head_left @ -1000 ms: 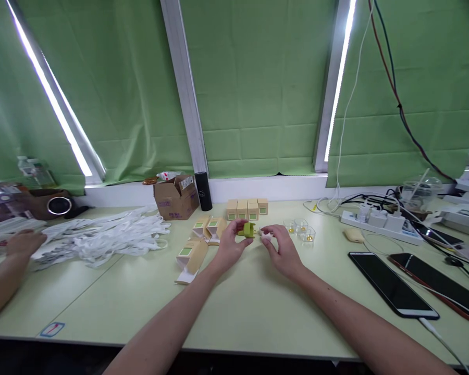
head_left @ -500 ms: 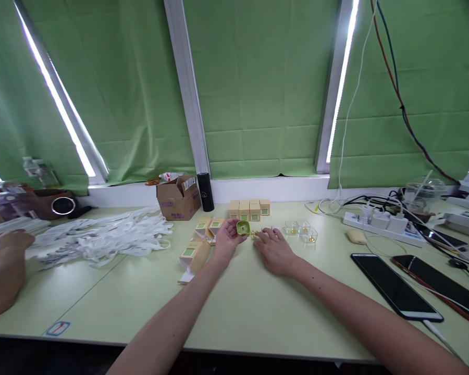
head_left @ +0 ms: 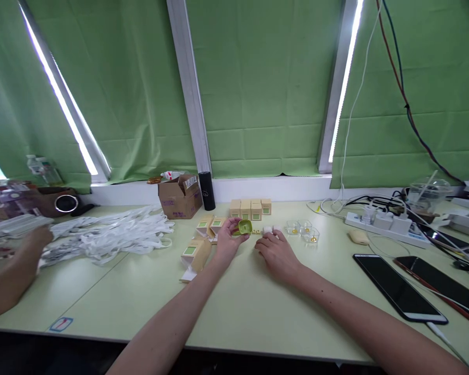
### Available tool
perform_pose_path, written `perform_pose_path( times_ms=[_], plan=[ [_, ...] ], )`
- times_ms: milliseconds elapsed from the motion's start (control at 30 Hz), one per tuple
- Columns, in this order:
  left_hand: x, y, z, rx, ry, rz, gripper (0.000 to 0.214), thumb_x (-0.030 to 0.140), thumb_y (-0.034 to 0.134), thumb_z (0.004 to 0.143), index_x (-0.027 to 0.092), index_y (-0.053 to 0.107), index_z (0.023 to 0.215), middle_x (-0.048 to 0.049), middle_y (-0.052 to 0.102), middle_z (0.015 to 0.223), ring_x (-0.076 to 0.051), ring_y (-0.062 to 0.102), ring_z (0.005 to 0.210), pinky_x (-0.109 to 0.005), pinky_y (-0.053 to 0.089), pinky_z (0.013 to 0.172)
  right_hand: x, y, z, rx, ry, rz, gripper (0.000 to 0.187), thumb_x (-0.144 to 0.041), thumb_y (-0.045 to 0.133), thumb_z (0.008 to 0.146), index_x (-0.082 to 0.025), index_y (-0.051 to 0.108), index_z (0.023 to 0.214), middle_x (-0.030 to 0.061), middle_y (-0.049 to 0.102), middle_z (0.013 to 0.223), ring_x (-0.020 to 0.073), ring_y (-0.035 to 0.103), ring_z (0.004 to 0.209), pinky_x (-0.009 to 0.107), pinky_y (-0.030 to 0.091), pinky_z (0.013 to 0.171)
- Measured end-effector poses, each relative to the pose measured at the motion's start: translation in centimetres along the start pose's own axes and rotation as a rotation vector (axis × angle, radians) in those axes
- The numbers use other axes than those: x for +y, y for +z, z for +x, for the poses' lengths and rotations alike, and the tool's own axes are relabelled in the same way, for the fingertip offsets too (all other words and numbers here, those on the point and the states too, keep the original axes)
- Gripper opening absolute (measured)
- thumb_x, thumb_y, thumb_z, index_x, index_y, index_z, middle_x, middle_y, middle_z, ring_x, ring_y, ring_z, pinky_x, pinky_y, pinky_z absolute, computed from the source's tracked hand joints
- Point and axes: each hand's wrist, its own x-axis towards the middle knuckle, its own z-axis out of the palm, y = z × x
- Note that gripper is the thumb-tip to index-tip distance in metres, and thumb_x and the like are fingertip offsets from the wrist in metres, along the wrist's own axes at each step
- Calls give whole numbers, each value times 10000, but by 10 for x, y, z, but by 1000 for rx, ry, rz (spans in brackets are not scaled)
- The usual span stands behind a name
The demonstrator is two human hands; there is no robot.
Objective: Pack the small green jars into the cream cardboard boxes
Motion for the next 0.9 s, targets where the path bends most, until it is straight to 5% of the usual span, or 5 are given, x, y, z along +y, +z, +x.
perform_pose_path(
  times_ms=[233,533,900],
  plan=[
    [4,3,-4,-19,26,82,493,129,838,659,203,616,1093,-76,743,1135,-226,709,1071,-413,545,988,-16,-11,-9,165,37,300,209,-57,564,867,-221,690,898,71,758,899,250,658,898,487,380,1023],
    [9,10,-11,-90,107,191,453,82,806,675,204,648,1081,-71,744,1139,-236,696,1094,-452,497,1044,-2,-22,0,365,356,1196,246,-431,680,887,-247,764,1029,59,755,944,222,673,848,397,545,793],
    [15,18,-20,-146,87,301,455,71,814,686,210,663,1092,-62,733,1156,-240,668,1131,-430,485,1056,4,-28,4,421,651,1552,492,-622,870,670,-182,812,883,39,667,734,160,560,703,286,416,581]
  ],
)
